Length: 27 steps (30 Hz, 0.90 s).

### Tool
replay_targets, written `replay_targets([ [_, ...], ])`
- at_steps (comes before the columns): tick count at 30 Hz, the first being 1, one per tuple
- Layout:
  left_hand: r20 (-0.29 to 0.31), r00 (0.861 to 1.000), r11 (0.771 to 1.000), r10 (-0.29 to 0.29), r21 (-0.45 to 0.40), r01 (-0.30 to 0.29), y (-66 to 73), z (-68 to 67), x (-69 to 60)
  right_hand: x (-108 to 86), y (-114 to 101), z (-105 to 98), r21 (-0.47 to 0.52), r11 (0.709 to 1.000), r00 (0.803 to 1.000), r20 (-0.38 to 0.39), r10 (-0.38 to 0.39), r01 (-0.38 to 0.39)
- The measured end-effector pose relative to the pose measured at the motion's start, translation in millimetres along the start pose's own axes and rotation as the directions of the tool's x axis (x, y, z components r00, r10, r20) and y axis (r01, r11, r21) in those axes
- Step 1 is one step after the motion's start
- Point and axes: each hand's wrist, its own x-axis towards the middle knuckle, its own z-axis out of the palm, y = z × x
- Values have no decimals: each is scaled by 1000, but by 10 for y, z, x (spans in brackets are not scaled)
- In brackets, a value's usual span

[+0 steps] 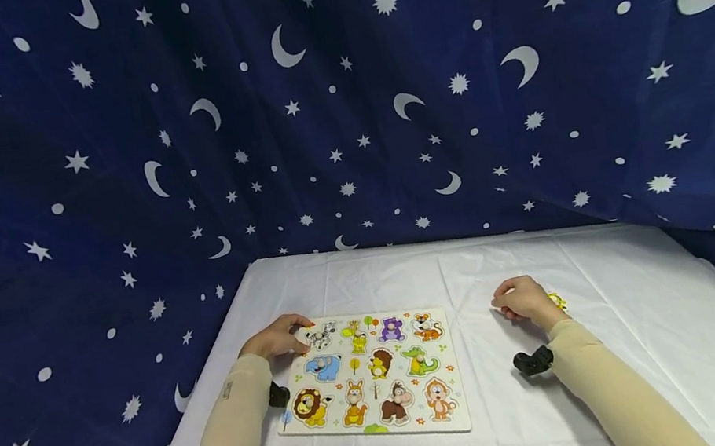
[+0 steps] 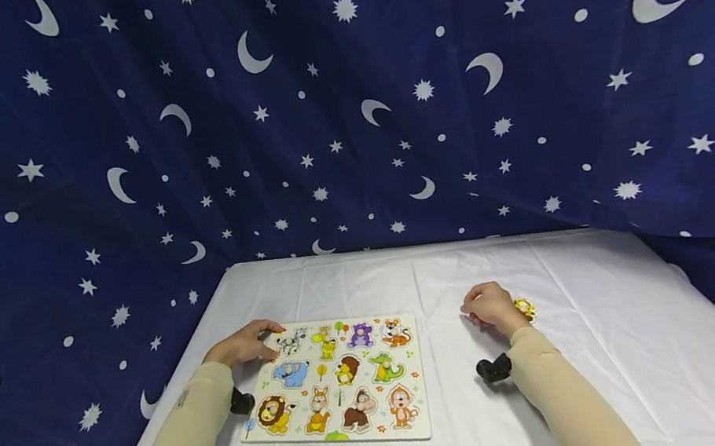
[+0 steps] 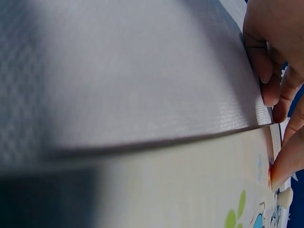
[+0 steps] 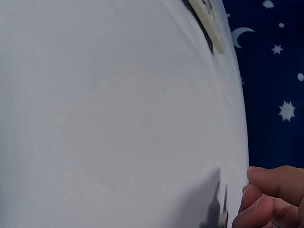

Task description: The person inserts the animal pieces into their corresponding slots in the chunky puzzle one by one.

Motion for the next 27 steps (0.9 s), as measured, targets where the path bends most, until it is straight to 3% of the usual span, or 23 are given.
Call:
replay_targets([
  [15,3,1000,1000,3,26,-3,-36,-3,19,-29,206,-179,21,999,997,-60,46,-45],
  [27,16,1000,1000,3,20,-3,-31,-12,24,-14,265,-192,167,981,993,-43,112,-103],
])
